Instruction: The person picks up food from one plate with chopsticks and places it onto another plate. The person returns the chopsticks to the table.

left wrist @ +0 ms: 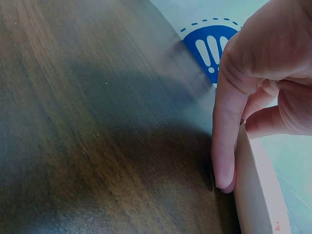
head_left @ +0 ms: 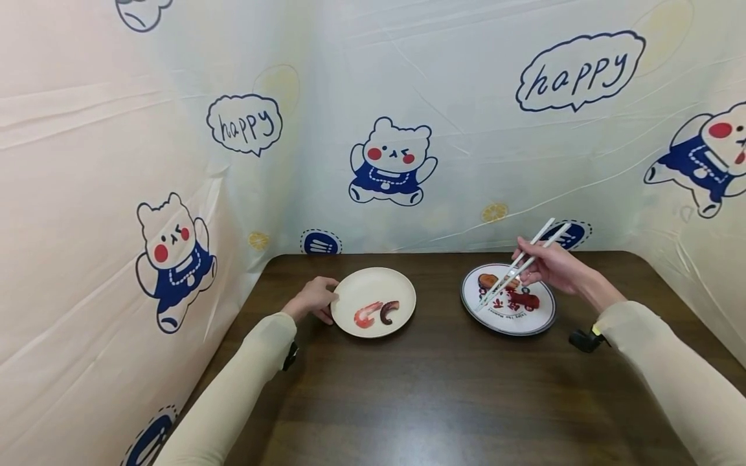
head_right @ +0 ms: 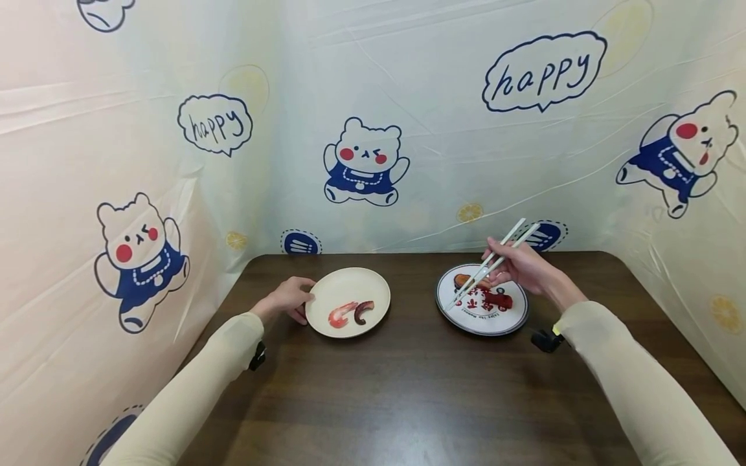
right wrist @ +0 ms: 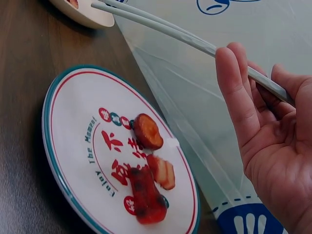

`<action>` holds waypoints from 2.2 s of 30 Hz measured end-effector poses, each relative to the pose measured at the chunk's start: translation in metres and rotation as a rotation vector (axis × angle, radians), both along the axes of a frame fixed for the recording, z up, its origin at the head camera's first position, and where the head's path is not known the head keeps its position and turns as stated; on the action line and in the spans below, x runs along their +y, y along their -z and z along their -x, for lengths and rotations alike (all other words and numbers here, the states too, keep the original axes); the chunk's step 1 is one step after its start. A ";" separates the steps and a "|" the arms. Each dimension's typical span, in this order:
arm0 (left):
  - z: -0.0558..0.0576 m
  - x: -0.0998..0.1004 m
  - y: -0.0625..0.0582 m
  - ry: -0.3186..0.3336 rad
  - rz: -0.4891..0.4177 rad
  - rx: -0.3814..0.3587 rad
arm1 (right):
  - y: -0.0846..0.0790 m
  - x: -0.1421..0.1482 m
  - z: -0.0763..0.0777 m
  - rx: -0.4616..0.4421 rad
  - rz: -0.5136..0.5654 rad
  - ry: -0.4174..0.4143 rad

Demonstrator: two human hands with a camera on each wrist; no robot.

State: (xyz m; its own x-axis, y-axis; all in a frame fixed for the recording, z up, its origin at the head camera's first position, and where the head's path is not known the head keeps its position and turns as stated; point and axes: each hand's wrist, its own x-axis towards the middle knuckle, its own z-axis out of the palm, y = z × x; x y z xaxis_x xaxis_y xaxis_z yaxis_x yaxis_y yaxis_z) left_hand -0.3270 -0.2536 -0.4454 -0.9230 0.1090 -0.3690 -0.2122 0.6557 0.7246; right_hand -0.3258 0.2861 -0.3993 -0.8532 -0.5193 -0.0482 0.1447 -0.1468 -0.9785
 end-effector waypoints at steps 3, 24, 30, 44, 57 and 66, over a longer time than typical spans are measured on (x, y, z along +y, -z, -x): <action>0.000 0.001 -0.001 0.000 -0.002 -0.003 | 0.002 0.005 -0.001 0.003 0.003 0.008; 0.003 0.001 0.001 -0.012 0.005 -0.014 | 0.015 0.037 -0.013 0.004 0.096 -0.003; 0.002 0.000 0.001 -0.010 0.014 -0.012 | 0.019 0.045 -0.016 0.018 0.102 0.018; 0.000 0.000 0.004 -0.009 0.000 -0.013 | 0.028 0.064 -0.025 0.032 0.185 0.053; -0.001 0.000 0.000 -0.003 -0.003 -0.010 | 0.035 0.088 -0.033 0.041 0.290 0.076; 0.000 0.001 0.002 -0.002 0.001 -0.018 | 0.040 0.100 -0.040 0.053 0.261 0.174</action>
State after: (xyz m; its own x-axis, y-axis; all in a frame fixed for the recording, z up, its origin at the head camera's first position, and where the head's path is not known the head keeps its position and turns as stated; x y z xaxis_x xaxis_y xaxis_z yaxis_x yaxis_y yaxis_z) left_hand -0.3275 -0.2525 -0.4473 -0.9166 0.1067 -0.3852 -0.2263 0.6557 0.7203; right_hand -0.2858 0.3858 -0.4391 -0.9282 -0.3542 0.1142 0.0451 -0.4118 -0.9102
